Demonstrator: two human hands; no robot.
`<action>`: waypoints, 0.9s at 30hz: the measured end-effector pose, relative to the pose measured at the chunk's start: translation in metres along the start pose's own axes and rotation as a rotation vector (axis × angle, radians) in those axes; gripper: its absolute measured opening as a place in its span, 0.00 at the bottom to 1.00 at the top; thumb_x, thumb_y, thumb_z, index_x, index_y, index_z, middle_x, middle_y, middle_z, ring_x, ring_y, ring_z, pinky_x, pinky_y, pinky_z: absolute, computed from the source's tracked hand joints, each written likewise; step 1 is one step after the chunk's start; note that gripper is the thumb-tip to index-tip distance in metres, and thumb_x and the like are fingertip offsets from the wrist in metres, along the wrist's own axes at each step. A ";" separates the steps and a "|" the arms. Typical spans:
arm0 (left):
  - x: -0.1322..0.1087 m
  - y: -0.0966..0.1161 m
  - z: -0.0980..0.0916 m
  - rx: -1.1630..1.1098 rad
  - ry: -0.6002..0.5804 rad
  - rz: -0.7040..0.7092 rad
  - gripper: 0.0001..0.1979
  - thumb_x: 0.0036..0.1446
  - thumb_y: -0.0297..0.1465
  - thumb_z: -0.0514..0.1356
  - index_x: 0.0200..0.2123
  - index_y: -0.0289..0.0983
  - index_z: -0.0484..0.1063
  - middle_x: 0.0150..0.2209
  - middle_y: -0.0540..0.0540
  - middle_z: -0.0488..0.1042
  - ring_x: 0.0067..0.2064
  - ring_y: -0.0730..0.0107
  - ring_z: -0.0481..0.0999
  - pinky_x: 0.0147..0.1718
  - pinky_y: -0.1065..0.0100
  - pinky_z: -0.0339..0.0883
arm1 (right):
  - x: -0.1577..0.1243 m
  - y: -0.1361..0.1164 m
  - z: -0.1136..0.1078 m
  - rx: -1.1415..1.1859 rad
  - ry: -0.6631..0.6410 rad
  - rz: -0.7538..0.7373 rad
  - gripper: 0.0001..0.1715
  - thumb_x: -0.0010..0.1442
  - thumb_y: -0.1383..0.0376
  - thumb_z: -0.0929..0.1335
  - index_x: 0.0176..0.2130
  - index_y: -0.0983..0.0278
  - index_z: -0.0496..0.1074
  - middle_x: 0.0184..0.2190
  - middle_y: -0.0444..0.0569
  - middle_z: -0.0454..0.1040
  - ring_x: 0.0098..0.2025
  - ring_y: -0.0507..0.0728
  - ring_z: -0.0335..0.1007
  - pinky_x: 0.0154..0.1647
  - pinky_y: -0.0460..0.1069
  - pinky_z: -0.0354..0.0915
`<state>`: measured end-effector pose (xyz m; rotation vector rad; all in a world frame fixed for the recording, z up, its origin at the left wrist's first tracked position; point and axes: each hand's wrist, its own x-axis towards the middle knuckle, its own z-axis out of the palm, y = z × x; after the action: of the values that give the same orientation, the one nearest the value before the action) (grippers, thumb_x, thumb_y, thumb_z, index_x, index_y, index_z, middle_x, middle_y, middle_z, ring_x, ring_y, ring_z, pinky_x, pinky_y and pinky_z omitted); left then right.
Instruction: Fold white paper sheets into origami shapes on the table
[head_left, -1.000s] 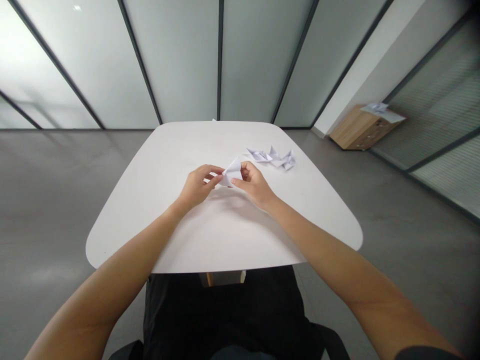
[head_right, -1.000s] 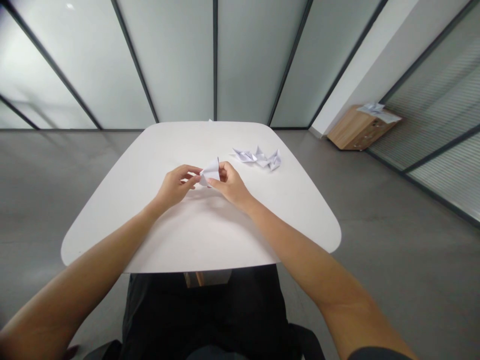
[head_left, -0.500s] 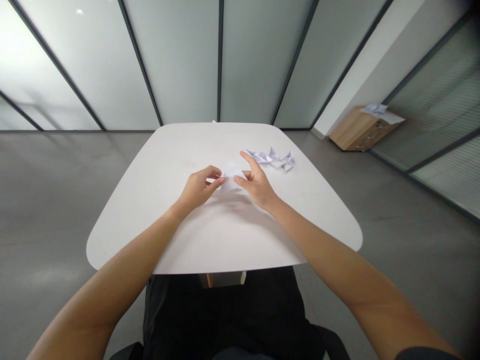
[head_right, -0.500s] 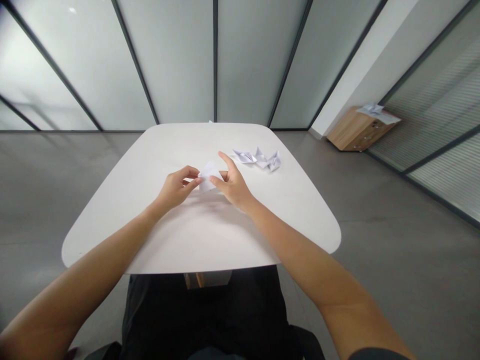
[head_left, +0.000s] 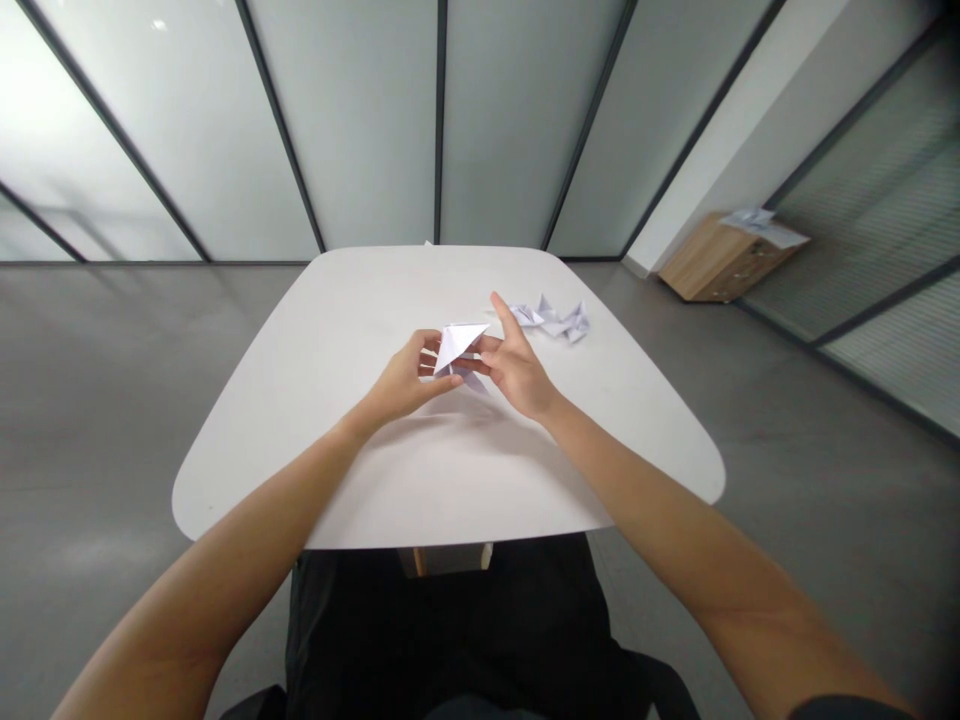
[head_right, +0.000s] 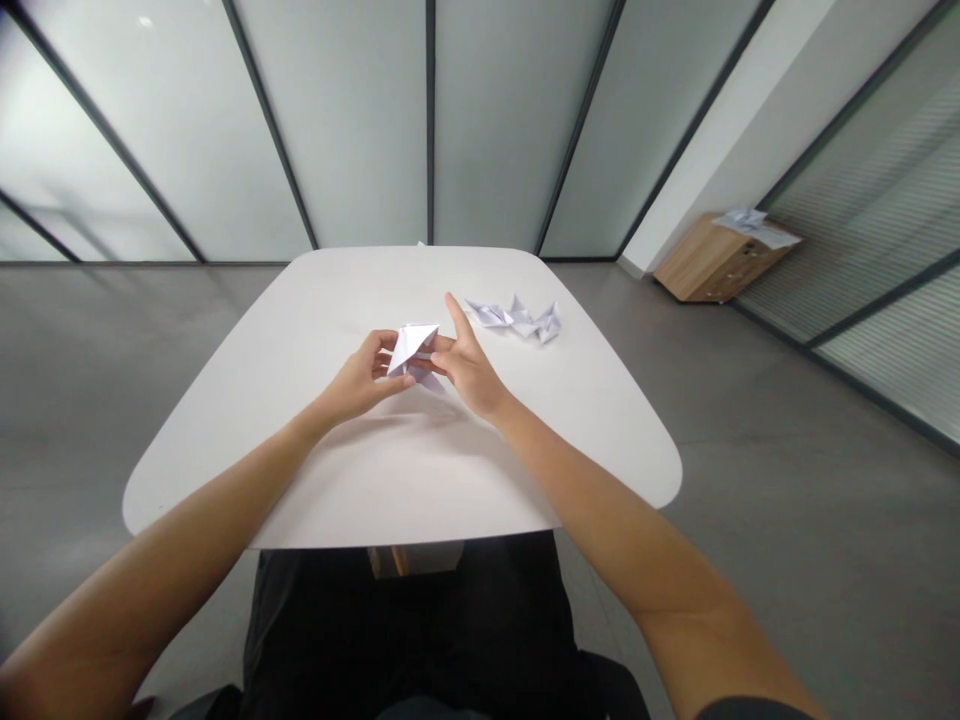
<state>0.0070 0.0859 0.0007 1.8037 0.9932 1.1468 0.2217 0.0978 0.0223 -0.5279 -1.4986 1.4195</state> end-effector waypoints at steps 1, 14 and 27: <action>0.000 0.000 0.001 -0.022 -0.012 -0.011 0.33 0.55 0.47 0.72 0.58 0.40 0.66 0.57 0.37 0.73 0.52 0.58 0.78 0.52 0.58 0.73 | 0.001 0.001 0.000 -0.025 0.011 0.001 0.60 0.59 0.61 0.70 0.77 0.48 0.34 0.48 0.47 0.82 0.48 0.60 0.80 0.56 0.64 0.74; -0.002 0.016 0.004 -0.444 -0.175 -0.187 0.27 0.63 0.50 0.64 0.58 0.40 0.74 0.57 0.37 0.77 0.56 0.55 0.78 0.54 0.56 0.73 | 0.003 0.006 -0.004 -0.209 0.271 0.072 0.36 0.57 0.56 0.74 0.62 0.57 0.67 0.33 0.44 0.80 0.32 0.57 0.79 0.40 0.57 0.80; 0.003 0.011 -0.005 0.013 -0.143 -0.050 0.27 0.60 0.39 0.65 0.62 0.41 0.72 0.59 0.39 0.74 0.53 0.61 0.74 0.53 0.60 0.69 | 0.003 0.003 -0.010 -0.535 0.435 0.044 0.14 0.62 0.54 0.71 0.30 0.61 0.75 0.19 0.42 0.71 0.20 0.53 0.68 0.24 0.49 0.66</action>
<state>0.0053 0.0848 0.0129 1.8335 0.9576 0.9686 0.2284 0.1057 0.0193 -1.1242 -1.4982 0.8429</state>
